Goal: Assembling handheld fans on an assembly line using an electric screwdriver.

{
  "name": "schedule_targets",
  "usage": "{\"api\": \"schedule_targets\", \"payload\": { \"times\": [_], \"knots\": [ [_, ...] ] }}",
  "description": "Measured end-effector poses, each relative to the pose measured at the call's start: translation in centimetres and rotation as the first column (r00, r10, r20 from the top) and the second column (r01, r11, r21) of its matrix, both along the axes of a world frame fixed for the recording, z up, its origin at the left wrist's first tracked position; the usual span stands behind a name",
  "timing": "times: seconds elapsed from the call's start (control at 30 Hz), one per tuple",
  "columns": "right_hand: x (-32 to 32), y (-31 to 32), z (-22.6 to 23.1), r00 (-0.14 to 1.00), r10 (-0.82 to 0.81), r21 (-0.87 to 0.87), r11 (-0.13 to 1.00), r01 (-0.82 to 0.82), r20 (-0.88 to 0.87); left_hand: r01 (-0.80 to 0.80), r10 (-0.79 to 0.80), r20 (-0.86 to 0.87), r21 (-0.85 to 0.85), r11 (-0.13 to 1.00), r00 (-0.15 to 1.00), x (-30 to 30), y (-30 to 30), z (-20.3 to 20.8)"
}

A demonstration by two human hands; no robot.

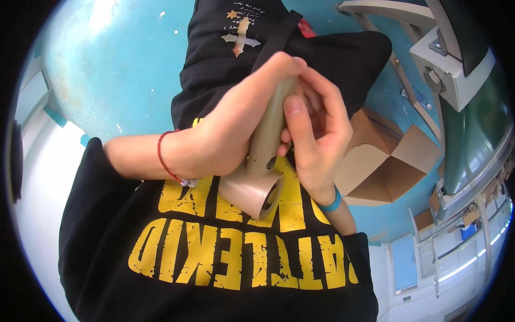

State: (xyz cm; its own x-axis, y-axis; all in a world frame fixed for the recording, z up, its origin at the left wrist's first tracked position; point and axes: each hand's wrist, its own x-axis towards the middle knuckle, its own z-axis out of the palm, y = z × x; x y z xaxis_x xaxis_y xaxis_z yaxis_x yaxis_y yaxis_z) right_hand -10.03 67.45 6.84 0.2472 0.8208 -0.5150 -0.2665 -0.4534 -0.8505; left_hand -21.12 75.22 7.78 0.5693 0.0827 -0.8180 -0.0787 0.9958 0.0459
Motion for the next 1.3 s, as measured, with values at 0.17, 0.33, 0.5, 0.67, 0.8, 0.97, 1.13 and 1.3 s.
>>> {"api": "schedule_targets", "payload": {
  "times": [0.17,0.33,0.5,0.67,0.8,0.97,1.13,1.3],
  "knots": [
    [-0.4,-0.2,-1.2,0.994,-0.08,0.042,0.996,0.077,0.069,0.022,-0.022,0.005,0.049,0.999,1.0,0.3,-0.3,0.1],
    [-0.4,-0.3,-1.2,0.993,-0.085,-0.031,0.996,0.088,0.082,0.004,-0.007,0.051,0.063,0.998,0.999,0.4,-0.9,-0.8],
    [-0.4,-0.4,-1.2,0.991,-0.104,0.006,0.995,0.104,0.081,0.008,-0.011,0.049,0.06,0.998,0.999,0.3,-0.8,-0.6],
    [-0.7,-0.3,-1.2,0.984,-0.123,0.056,0.992,0.117,0.13,-0.015,0.004,0.102,0.103,0.995,0.995,0.2,-0.9,-0.5],
    [-1.1,-0.2,-1.0,0.985,-0.127,0.051,0.991,0.122,0.115,-0.032,0.022,0.097,0.095,0.995,0.995,-0.1,-0.9,-0.5],
    [-0.4,-0.7,-1.2,0.987,-0.116,0.02,0.993,0.114,0.108,0.015,-0.022,0.115,0.062,0.998,0.993,-0.1,-0.5,-0.4],
    [0.2,-0.9,-0.6,0.968,-0.18,0.043,0.984,0.175,0.176,0.135,-0.135,-0.007,-0.001,0.991,0.991,0.4,0.2,1.5],
    [1.1,-0.2,0.2,0.952,-0.13,0.297,0.954,0.043,0.278,0.234,-0.239,0.029,0.126,0.964,0.97,1.6,1.4,2.2]
  ]
}}
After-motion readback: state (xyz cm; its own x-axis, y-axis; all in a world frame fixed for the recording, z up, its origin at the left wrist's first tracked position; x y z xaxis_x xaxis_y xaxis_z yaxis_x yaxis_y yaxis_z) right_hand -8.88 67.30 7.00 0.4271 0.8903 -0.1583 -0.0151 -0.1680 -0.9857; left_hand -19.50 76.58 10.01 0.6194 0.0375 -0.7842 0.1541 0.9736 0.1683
